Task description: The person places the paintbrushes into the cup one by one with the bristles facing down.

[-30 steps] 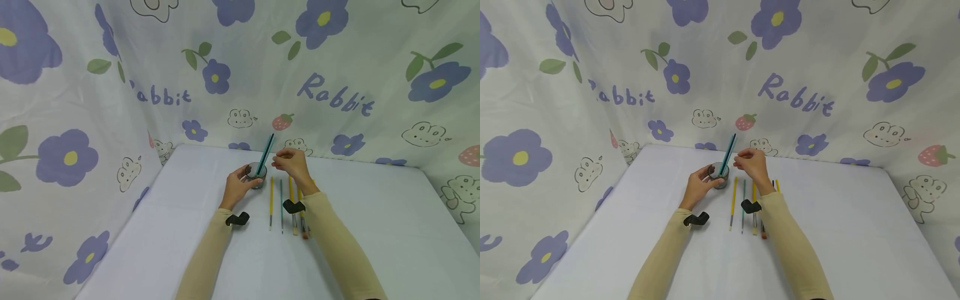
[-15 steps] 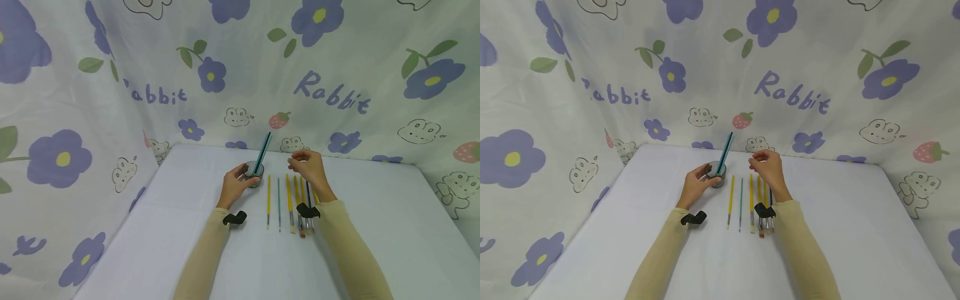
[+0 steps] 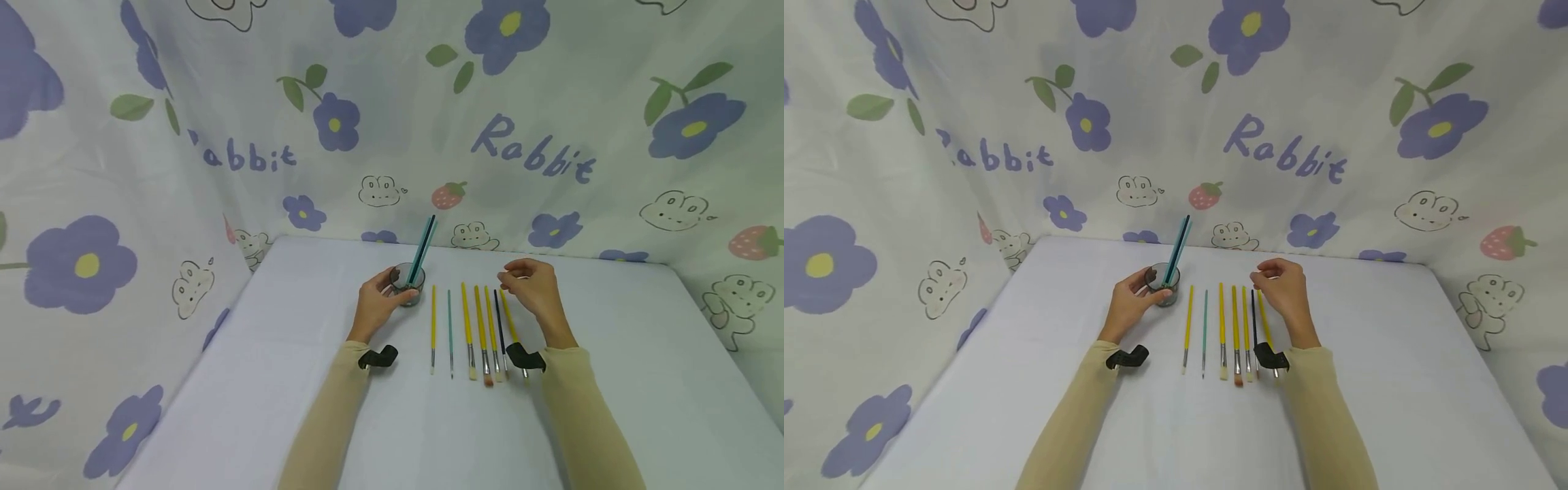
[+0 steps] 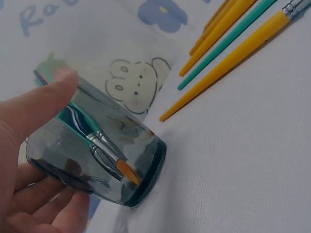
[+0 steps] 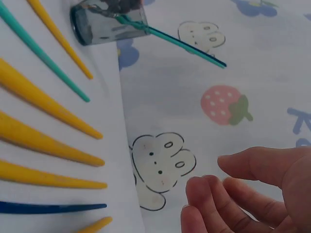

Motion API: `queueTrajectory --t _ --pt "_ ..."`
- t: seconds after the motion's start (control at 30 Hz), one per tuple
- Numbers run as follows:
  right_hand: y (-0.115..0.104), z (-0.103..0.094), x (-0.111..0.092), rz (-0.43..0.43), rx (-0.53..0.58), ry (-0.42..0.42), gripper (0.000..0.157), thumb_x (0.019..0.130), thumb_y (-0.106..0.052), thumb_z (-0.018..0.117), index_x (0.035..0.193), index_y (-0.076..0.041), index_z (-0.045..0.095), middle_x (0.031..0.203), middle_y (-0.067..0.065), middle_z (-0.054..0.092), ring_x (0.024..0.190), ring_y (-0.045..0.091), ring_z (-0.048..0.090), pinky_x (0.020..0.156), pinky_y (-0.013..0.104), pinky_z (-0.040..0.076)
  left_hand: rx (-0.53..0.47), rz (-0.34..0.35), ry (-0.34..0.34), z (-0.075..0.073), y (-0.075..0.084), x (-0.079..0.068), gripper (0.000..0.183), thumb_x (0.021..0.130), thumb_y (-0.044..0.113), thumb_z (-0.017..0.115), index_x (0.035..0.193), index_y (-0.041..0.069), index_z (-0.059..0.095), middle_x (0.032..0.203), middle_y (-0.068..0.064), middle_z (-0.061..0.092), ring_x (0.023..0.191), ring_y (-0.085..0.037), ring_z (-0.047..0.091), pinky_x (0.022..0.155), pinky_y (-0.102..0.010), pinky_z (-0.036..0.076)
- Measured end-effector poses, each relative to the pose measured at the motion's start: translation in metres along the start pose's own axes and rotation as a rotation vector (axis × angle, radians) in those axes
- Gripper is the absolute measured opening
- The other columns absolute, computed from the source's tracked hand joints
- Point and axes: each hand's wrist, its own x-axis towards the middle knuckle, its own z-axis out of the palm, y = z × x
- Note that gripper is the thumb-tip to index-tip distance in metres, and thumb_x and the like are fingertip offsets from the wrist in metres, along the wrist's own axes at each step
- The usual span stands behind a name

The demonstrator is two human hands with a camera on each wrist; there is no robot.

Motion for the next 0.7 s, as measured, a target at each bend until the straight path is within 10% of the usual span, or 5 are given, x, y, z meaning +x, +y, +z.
queueTrajectory --t 0.27,0.7 --pt "0.015 -0.005 -0.008 0.074 -0.079 0.004 0.036 0.092 -0.023 0.067 0.118 0.000 0.065 0.107 0.020 0.071 0.092 0.035 0.070 0.067 0.018 0.054 0.008 -0.011 0.002 0.002 -0.003 0.002 0.081 0.073 0.037 0.087 0.141 0.009 0.053 0.139 -0.010 0.060 0.133 -0.022 0.054 0.113 -0.038 0.046" --pt "0.043 -0.004 -0.008 0.139 -0.142 -0.080 0.038 0.091 -0.023 0.068 0.121 0.001 0.064 0.110 0.021 0.069 0.083 0.023 0.070 0.064 0.022 0.055 0.009 -0.022 -0.047 -0.003 0.030 -0.009 0.077 0.080 0.020 0.083 0.143 -0.003 0.047 0.144 -0.022 0.053 0.138 -0.032 0.049 0.115 -0.045 0.043"
